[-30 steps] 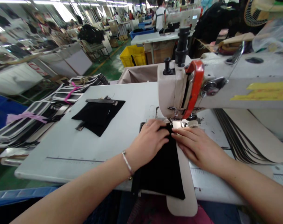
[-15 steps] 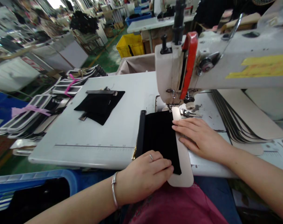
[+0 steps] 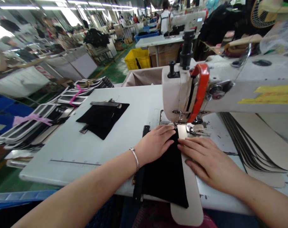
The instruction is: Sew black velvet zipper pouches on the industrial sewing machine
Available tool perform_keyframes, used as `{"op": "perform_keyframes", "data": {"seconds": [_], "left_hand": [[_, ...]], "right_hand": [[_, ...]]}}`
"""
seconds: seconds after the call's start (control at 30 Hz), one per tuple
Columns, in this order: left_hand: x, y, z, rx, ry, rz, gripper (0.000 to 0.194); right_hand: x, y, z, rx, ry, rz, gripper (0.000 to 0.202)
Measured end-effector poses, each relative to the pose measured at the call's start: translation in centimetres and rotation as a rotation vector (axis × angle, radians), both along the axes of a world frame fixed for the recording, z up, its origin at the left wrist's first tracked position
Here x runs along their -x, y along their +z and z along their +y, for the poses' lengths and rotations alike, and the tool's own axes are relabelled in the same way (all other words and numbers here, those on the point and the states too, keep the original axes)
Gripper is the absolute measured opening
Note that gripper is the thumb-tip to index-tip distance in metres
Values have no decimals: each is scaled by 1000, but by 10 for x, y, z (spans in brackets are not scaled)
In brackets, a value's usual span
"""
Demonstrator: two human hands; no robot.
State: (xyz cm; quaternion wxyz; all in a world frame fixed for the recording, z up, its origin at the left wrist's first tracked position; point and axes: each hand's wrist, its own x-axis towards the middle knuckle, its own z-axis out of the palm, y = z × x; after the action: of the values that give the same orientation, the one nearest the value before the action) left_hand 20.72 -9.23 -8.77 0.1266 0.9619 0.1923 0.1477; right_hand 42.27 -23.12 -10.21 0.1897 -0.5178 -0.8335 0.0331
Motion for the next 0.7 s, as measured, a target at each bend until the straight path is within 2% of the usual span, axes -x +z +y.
{"op": "perform_keyframes", "data": {"seconds": [0.53, 0.7], "left_hand": [[-1, 3, 1, -3, -22, -28, 26], [-5, 0, 7, -5, -1, -33, 26]], "right_hand": [[2, 5, -1, 15, -25, -31, 45], [1, 1, 1, 17, -59, -25, 46]]}}
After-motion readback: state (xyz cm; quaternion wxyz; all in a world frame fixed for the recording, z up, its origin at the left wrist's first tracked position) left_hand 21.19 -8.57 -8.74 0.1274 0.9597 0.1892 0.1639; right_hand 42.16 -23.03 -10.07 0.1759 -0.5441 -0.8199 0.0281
